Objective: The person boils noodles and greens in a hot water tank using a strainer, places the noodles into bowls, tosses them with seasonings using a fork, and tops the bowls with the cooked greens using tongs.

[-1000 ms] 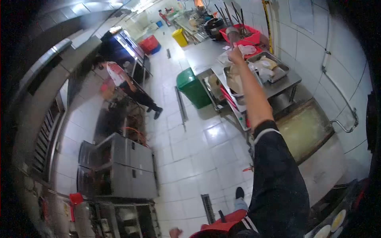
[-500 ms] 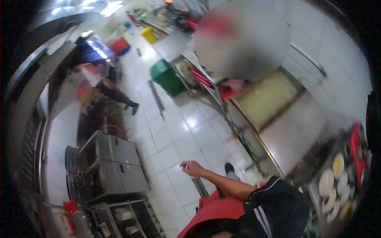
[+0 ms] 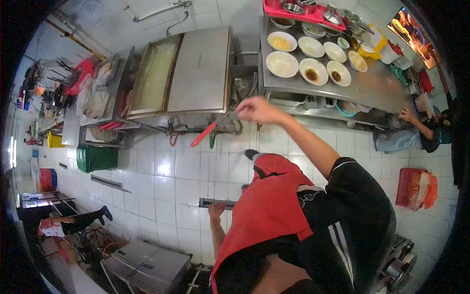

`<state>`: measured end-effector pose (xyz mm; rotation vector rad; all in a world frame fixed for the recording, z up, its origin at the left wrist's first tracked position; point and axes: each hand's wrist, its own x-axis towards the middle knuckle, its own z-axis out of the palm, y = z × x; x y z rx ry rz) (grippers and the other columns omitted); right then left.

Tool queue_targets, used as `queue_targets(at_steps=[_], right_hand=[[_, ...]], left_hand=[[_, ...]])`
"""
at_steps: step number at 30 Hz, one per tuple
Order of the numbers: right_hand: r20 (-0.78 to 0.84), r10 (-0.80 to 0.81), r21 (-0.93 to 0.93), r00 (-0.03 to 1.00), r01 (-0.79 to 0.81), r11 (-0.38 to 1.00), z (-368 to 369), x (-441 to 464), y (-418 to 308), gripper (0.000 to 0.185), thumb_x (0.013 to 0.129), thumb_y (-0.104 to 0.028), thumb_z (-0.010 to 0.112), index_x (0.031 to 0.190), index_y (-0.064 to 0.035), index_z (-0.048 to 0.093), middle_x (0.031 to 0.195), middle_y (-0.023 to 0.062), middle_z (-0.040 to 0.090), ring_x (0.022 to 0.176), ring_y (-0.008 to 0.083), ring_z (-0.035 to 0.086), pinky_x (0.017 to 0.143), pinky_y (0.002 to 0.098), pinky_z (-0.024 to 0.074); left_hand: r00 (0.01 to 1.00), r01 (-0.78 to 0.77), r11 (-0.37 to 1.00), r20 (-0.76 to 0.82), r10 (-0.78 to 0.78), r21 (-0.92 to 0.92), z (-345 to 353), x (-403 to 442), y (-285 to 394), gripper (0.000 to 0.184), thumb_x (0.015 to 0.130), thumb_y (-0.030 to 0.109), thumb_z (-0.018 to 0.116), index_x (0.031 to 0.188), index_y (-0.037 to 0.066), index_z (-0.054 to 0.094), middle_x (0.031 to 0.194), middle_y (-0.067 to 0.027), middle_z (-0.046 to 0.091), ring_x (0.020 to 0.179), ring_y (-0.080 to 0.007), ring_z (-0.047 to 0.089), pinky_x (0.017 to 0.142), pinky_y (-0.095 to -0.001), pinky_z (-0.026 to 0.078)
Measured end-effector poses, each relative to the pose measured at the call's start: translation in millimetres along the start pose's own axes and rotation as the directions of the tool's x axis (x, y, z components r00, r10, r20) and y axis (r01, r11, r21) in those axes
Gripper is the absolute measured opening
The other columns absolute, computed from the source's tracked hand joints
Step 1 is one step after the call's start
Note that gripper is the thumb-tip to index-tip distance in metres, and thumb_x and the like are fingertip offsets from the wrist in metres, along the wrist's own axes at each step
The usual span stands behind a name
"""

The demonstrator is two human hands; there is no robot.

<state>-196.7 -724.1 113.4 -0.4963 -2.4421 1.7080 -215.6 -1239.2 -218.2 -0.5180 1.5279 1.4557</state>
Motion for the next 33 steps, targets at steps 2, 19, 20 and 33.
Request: queue_targets(at_steps=[2, 19, 20, 33], right_hand=[[-0.249, 0.029, -0.159, 0.968, -0.070, 0.985, -72, 26, 53, 0.024, 0.079, -0.025, 0.070, 0.092, -0.0052, 0.071, 0.083, 0.0093, 0.070, 0.076, 0.0164, 0.065, 0.070, 0.0301, 0.0509], [-0.184, 0.685, 0.971, 0.705, 0.020, 0.240, -420, 341, 328, 0.008, 0.083, -0.013, 0.059, 0.083, -0.0103, 0.052, 0.060, 0.0025, 0.045, 0.044, 0.0132, 0.045, 0.037, 0.0230, 0.0405], [-0.182, 0.669, 0.976, 0.721, 0.052, 0.209, -422, 345, 346, 0.009, 0.083, -0.011, 0.057, 0.079, -0.0109, 0.049, 0.059, 0.0013, 0.042, 0.043, 0.0118, 0.041, 0.036, 0.0227, 0.0359], [-0.549, 0.186, -0.193, 0.814, -0.341, 0.920, -426, 147, 211, 0.027, 0.082, -0.022, 0.049, 0.078, 0.0007, 0.065, 0.073, 0.0194, 0.063, 0.063, 0.0336, 0.059, 0.059, 0.0434, 0.0475]], left_hand=[[0.997, -0.051, 0.999, 0.061, 0.051, 0.006, 74, 5, 10, 0.030, 0.090, 0.026, 0.052, 0.109, 0.004, 0.054, 0.096, -0.0126, 0.064, 0.086, -0.0253, 0.066, 0.069, -0.0324, 0.052], [0.800, -0.597, 0.783, 0.204, 0.564, 0.175, 605, -89, 252, 0.020, 0.093, 0.019, 0.052, 0.098, 0.001, 0.057, 0.091, -0.0109, 0.064, 0.087, -0.0213, 0.064, 0.079, -0.0319, 0.049], [0.802, -0.593, 0.794, 0.192, 0.566, 0.133, 613, -89, 256, 0.020, 0.093, 0.018, 0.052, 0.099, 0.000, 0.057, 0.091, -0.0112, 0.064, 0.087, -0.0219, 0.064, 0.079, -0.0321, 0.049], [0.779, -0.624, 0.770, 0.182, 0.600, 0.132, 713, 51, 364, 0.022, 0.088, 0.017, 0.057, 0.100, -0.001, 0.060, 0.088, -0.0081, 0.065, 0.085, -0.0150, 0.061, 0.077, -0.0303, 0.048]])
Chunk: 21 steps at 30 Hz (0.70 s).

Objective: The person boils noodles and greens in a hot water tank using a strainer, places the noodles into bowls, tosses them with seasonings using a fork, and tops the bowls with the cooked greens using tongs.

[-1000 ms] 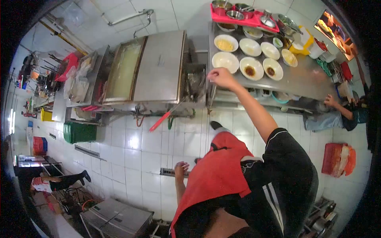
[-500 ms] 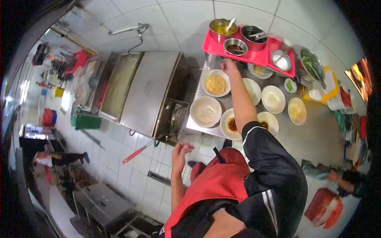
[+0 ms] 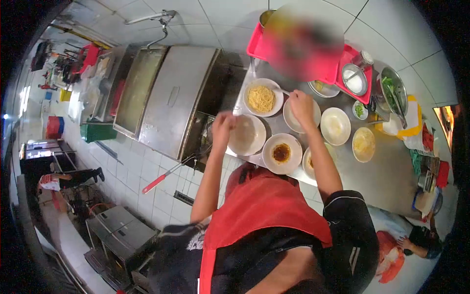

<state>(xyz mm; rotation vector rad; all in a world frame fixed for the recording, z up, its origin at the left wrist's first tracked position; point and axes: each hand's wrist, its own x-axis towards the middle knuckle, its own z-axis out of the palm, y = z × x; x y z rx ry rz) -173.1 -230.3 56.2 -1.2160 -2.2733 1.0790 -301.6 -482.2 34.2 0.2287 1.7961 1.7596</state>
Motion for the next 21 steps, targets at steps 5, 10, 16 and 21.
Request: queue_targets(at_steps=[5, 10, 16, 21], right_hand=[[0.310, 0.068, -0.583, 0.948, 0.133, 0.802, -13, 16, -19, 0.031, 0.079, -0.029, 0.055, 0.085, -0.0027, 0.071, 0.084, 0.0236, 0.066, 0.085, 0.0407, 0.065, 0.079, 0.0450, 0.0515], [0.408, -0.096, -0.532, 0.908, 0.321, 0.784, 32, 34, -2, 0.024, 0.077, -0.031, 0.067, 0.078, -0.0074, 0.070, 0.079, 0.0181, 0.067, 0.079, 0.0355, 0.066, 0.071, 0.0443, 0.0518], [0.289, -0.130, -0.354, 0.948, 0.233, 0.906, 21, 26, 13, 0.023, 0.076, -0.034, 0.071, 0.075, -0.0111, 0.068, 0.075, 0.0137, 0.066, 0.074, 0.0326, 0.065, 0.066, 0.0444, 0.0501], [0.170, -0.181, -0.532, 0.969, 0.245, 0.811, -40, 7, -40, 0.022, 0.076, -0.032, 0.070, 0.075, -0.0101, 0.067, 0.070, 0.0135, 0.065, 0.068, 0.0332, 0.064, 0.062, 0.0454, 0.0498]], left_hand=[[0.976, 0.099, 0.864, 0.123, -0.182, 0.493, 42, 118, -30, 0.053, 0.089, 0.042, 0.054, 0.116, -0.004, 0.059, 0.105, -0.0142, 0.065, 0.095, -0.0221, 0.061, 0.082, -0.0330, 0.047], [0.898, 0.280, 0.947, 0.305, -0.316, 0.157, 61, 121, -23, 0.062, 0.095, 0.050, 0.041, 0.127, -0.001, 0.053, 0.119, -0.0138, 0.060, 0.110, -0.0236, 0.055, 0.094, -0.0337, 0.042], [0.862, -0.069, 0.982, 0.507, -0.032, 0.178, 63, 127, -47, 0.066, 0.099, 0.052, 0.030, 0.139, 0.000, 0.039, 0.135, -0.0158, 0.049, 0.125, -0.0234, 0.044, 0.106, -0.0330, 0.033], [0.871, -0.048, 0.991, 0.491, -0.019, 0.123, 53, 160, -72, 0.059, 0.100, 0.043, 0.036, 0.139, -0.002, 0.037, 0.133, -0.0158, 0.050, 0.127, -0.0226, 0.044, 0.107, -0.0330, 0.032]])
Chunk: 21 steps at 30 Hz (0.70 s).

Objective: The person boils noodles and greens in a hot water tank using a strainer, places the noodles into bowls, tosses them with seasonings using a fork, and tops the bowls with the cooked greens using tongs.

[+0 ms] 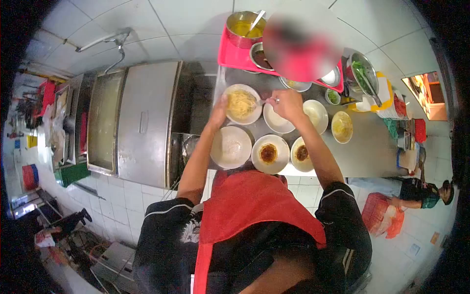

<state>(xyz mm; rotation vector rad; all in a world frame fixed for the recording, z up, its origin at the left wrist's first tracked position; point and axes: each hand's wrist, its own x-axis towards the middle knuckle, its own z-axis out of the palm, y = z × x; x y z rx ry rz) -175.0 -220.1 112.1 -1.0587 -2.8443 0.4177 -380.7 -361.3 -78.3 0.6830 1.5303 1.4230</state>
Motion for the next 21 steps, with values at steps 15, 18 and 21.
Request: queue_targets(at_steps=[15, 18, 21], right_hand=[[-0.123, -0.070, -0.138, 0.990, 0.052, 0.989, -95, -50, -22, 0.026, 0.073, -0.033, 0.075, 0.068, -0.0101, 0.064, 0.072, 0.0098, 0.065, 0.067, 0.0313, 0.063, 0.061, 0.0406, 0.0486], [-0.169, -0.095, 0.200, 0.981, 0.128, 0.971, -50, -48, -18, 0.027, 0.073, -0.032, 0.076, 0.068, -0.0076, 0.064, 0.070, 0.0102, 0.064, 0.065, 0.0319, 0.062, 0.060, 0.0389, 0.0483], [-0.224, 0.034, 0.488, 0.974, 0.082, 0.869, -53, -65, 20, 0.032, 0.071, -0.038, 0.076, 0.067, -0.0089, 0.062, 0.069, 0.0098, 0.065, 0.065, 0.0307, 0.063, 0.058, 0.0404, 0.0486]], left_hand=[[0.993, 0.059, 0.965, 0.112, -0.031, -0.256, 21, -52, 119, 0.069, 0.098, 0.053, 0.034, 0.132, -0.006, 0.046, 0.128, -0.0169, 0.054, 0.118, -0.0233, 0.051, 0.103, -0.0346, 0.036], [0.985, 0.103, 0.955, 0.164, -0.059, -0.278, 51, -46, 110, 0.072, 0.097, 0.056, 0.035, 0.130, -0.006, 0.047, 0.130, -0.0171, 0.051, 0.119, -0.0240, 0.050, 0.102, -0.0343, 0.037], [0.984, 0.099, 0.963, 0.167, -0.058, -0.249, 63, -40, 113, 0.077, 0.095, 0.061, 0.035, 0.131, -0.007, 0.045, 0.133, -0.0180, 0.048, 0.121, -0.0249, 0.047, 0.103, -0.0347, 0.036]])
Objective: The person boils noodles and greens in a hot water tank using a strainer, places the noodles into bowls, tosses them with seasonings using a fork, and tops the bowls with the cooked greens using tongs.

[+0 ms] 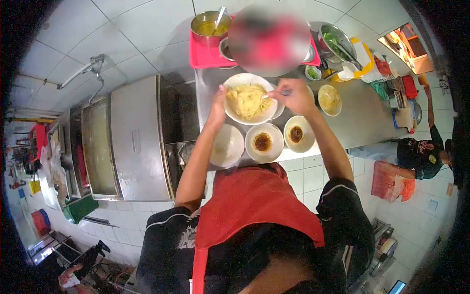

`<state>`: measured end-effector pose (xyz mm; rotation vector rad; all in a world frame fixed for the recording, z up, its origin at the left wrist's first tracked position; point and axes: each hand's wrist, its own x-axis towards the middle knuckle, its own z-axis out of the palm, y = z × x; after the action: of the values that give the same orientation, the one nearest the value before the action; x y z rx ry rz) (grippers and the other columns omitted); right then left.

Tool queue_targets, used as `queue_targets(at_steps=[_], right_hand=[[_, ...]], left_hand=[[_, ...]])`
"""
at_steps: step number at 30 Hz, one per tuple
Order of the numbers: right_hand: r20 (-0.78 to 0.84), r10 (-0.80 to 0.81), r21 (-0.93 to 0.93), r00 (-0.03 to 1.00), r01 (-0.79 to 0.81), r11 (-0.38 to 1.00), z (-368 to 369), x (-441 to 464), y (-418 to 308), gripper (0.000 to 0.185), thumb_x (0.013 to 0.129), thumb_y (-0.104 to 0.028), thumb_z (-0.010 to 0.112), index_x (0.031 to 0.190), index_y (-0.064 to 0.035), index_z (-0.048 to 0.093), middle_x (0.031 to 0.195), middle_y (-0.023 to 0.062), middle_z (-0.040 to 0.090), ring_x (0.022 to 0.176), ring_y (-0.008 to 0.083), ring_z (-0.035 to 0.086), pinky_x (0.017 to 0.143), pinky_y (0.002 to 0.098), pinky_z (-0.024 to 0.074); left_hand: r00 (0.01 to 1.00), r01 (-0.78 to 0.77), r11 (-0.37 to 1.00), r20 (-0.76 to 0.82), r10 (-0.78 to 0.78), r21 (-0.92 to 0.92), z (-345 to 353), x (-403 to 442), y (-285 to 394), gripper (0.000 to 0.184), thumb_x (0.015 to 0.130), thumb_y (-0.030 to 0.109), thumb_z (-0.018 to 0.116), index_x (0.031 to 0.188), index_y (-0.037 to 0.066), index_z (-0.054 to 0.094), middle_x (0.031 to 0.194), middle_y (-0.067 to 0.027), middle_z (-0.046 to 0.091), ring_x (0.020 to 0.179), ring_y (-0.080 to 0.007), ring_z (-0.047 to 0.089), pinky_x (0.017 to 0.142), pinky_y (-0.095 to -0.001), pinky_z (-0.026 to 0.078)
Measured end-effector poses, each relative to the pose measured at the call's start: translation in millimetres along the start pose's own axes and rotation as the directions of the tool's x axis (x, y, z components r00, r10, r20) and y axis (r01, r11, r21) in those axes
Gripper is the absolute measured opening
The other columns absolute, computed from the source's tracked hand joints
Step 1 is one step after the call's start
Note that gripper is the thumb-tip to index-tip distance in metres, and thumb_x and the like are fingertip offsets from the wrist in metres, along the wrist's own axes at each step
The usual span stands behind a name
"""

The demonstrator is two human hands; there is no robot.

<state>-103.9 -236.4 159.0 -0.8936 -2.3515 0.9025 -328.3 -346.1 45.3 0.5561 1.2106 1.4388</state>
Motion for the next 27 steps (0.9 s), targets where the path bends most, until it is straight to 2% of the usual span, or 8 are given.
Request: queue_targets(at_steps=[1, 4, 9, 13, 17, 21, 25, 27], right_hand=[[-0.042, -0.128, -0.396, 0.991, 0.101, 0.913, -18, -7, -6, 0.031, 0.071, -0.036, 0.076, 0.066, -0.0093, 0.061, 0.067, 0.0086, 0.065, 0.061, 0.0301, 0.062, 0.055, 0.0389, 0.0481], [-0.116, 0.030, -0.616, 0.993, -0.096, 0.782, -61, -28, -52, 0.031, 0.071, -0.037, 0.076, 0.066, -0.0100, 0.060, 0.066, 0.0076, 0.064, 0.059, 0.0309, 0.062, 0.055, 0.0393, 0.0477], [-0.037, 0.017, -0.559, 0.999, -0.035, 0.829, -25, -34, -24, 0.025, 0.069, -0.023, 0.080, 0.068, -0.0058, 0.061, 0.069, 0.0104, 0.065, 0.059, 0.0252, 0.063, 0.055, 0.0337, 0.0486], [-0.137, 0.116, 0.076, 0.984, -0.106, 0.991, -54, -57, 37, 0.029, 0.073, -0.032, 0.073, 0.067, -0.0063, 0.060, 0.066, 0.0120, 0.063, 0.060, 0.0275, 0.063, 0.057, 0.0380, 0.0495], [-0.299, 0.035, -0.628, 0.954, -0.224, 0.745, -122, -80, 7, 0.029, 0.071, -0.033, 0.074, 0.067, -0.0066, 0.061, 0.070, 0.0104, 0.066, 0.067, 0.0286, 0.065, 0.058, 0.0383, 0.0504], [-0.091, 0.049, -0.652, 0.995, -0.097, 0.752, -122, -75, 20, 0.023, 0.070, -0.024, 0.079, 0.070, -0.0064, 0.064, 0.072, 0.0112, 0.066, 0.063, 0.0276, 0.063, 0.058, 0.0349, 0.0498], [-0.058, 0.215, 0.207, 0.975, -0.198, 0.958, -140, -77, 126, 0.026, 0.074, -0.026, 0.076, 0.069, -0.0045, 0.063, 0.071, 0.0151, 0.065, 0.063, 0.0258, 0.065, 0.058, 0.0330, 0.0497], [-0.119, 0.159, -0.247, 0.980, -0.185, 0.951, -189, -91, 137, 0.025, 0.074, -0.025, 0.076, 0.069, -0.0046, 0.063, 0.072, 0.0149, 0.065, 0.063, 0.0256, 0.065, 0.058, 0.0328, 0.0494]], left_hand=[[1.000, -0.004, 1.000, 0.013, 0.004, 0.002, -6, 3, 0, 0.078, 0.094, 0.061, 0.035, 0.132, -0.007, 0.045, 0.132, -0.0183, 0.048, 0.121, -0.0249, 0.047, 0.103, -0.0347, 0.035], [0.999, -0.026, 0.993, 0.032, 0.022, 0.112, -2, 1, 13, 0.076, 0.096, 0.059, 0.034, 0.131, -0.007, 0.046, 0.130, -0.0181, 0.051, 0.120, -0.0249, 0.048, 0.103, -0.0347, 0.036], [0.994, -0.021, 0.987, 0.107, 0.004, 0.158, 52, 3, 2, 0.070, 0.097, 0.055, 0.035, 0.129, -0.006, 0.048, 0.129, -0.0170, 0.052, 0.119, -0.0241, 0.049, 0.102, -0.0344, 0.035], [0.993, -0.035, 0.998, 0.116, 0.029, 0.054, 90, 1, 11, 0.069, 0.097, 0.055, 0.036, 0.126, -0.006, 0.051, 0.126, -0.0157, 0.055, 0.117, -0.0223, 0.050, 0.102, -0.0340, 0.036], [0.991, -0.034, 0.993, 0.129, 0.020, 0.110, 110, -2, 16, 0.068, 0.096, 0.057, 0.039, 0.124, -0.003, 0.053, 0.121, -0.0138, 0.058, 0.110, -0.0205, 0.055, 0.098, -0.0341, 0.040], [0.987, -0.018, 0.994, 0.160, 0.001, 0.106, 158, 8, -2, 0.074, 0.092, 0.062, 0.041, 0.127, -0.002, 0.051, 0.122, -0.0139, 0.057, 0.111, -0.0198, 0.055, 0.097, -0.0343, 0.041], [0.987, -0.003, 1.000, 0.159, 0.002, 0.004, 213, 15, -19, 0.076, 0.092, 0.062, 0.040, 0.128, -0.004, 0.049, 0.123, -0.0149, 0.057, 0.112, -0.0210, 0.055, 0.098, -0.0349, 0.042], [0.995, 0.008, 1.000, 0.103, -0.007, -0.007, 235, 23, -32, 0.074, 0.093, 0.060, 0.040, 0.127, -0.005, 0.049, 0.122, -0.0147, 0.057, 0.112, -0.0217, 0.056, 0.097, -0.0349, 0.042]])
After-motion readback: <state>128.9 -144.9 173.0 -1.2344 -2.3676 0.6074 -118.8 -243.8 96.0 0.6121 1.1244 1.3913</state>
